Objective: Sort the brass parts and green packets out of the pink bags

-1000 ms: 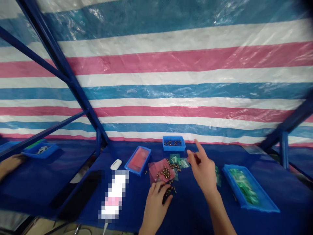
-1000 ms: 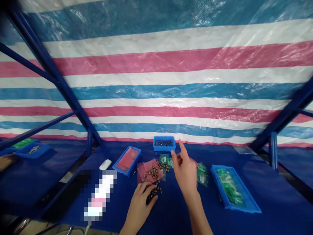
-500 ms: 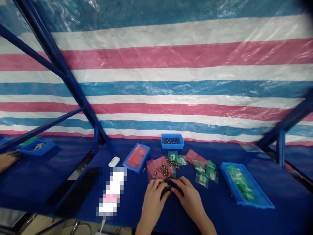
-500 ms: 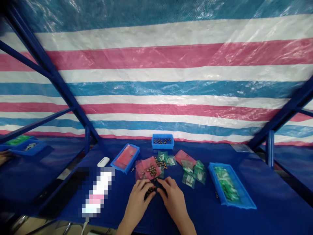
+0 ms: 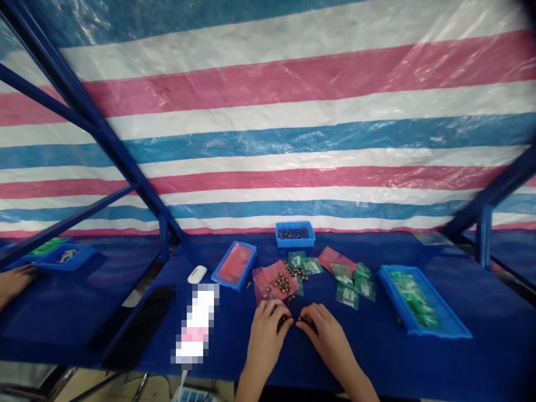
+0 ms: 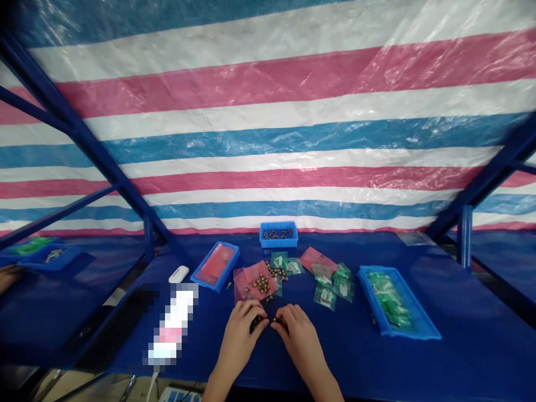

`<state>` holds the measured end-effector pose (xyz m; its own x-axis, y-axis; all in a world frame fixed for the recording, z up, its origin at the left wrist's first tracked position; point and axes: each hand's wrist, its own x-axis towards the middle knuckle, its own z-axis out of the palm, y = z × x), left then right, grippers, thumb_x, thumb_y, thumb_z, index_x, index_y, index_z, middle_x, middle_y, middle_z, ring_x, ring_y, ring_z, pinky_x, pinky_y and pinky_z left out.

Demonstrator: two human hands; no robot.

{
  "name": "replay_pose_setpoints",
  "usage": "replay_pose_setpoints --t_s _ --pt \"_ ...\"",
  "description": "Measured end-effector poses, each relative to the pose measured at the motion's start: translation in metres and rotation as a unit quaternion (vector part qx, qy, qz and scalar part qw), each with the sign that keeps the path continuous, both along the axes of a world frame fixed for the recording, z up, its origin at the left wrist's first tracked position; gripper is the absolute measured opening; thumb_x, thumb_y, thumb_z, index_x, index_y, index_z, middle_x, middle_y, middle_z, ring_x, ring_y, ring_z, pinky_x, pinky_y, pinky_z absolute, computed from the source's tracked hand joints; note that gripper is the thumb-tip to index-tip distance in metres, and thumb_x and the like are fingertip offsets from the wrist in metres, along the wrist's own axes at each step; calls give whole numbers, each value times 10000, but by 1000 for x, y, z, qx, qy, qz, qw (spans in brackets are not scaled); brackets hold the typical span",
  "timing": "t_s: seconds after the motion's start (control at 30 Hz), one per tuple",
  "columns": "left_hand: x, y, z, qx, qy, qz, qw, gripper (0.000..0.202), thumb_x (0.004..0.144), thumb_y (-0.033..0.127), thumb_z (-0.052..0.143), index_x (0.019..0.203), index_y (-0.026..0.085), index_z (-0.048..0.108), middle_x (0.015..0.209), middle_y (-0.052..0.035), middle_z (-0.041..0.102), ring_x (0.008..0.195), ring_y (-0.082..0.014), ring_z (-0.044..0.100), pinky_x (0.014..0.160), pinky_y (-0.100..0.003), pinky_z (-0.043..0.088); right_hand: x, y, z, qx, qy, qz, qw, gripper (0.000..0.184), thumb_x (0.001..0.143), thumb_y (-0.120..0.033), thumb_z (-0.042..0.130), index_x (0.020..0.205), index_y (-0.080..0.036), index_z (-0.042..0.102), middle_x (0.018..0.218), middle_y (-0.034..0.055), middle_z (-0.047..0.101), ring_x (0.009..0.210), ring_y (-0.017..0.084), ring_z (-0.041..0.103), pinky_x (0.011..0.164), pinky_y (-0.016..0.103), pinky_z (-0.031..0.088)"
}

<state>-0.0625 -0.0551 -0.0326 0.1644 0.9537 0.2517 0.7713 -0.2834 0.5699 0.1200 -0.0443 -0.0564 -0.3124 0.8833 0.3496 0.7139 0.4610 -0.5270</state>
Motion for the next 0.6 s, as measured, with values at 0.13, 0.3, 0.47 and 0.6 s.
replay_pose_setpoints --t_s 0.13,0.3,0.47,0.6 --pt "0 1 1 -3 -9 -3 1000 52 901 197 632 892 245 650 1011 -16 646 979 -208 580 861 -370 484 6 -1 -2 -25 26 -14 999 250 995 -413 489 837 -233 564 780 3 606 703 163 598 631 266 498" --pt "1 1 1 -8 -7 0 1000 43 899 209 637 892 250 648 1007 -7 648 971 -200 584 864 -363 485 21 -8 -6 -27 27 -25 999 209 1002 -382 470 957 -242 619 827 25 626 751 184 628 672 286 532" --pt "0 1 1 -10 1 1 1000 42 906 220 628 892 256 644 1011 -5 654 975 -205 588 858 -358 487 35 -8 -2 -19 28 -8 999 215 1010 -316 455 989 -258 661 926 48 663 835 192 656 740 306 563" --pt "0 1 1 -15 -2 0 1000 41 912 224 623 910 259 644 1022 -5 654 991 -206 584 867 -360 484 33 -12 31 57 67 -17 996 165 985 -271 510 1016 -259 671 920 49 689 841 190 675 741 300 572"
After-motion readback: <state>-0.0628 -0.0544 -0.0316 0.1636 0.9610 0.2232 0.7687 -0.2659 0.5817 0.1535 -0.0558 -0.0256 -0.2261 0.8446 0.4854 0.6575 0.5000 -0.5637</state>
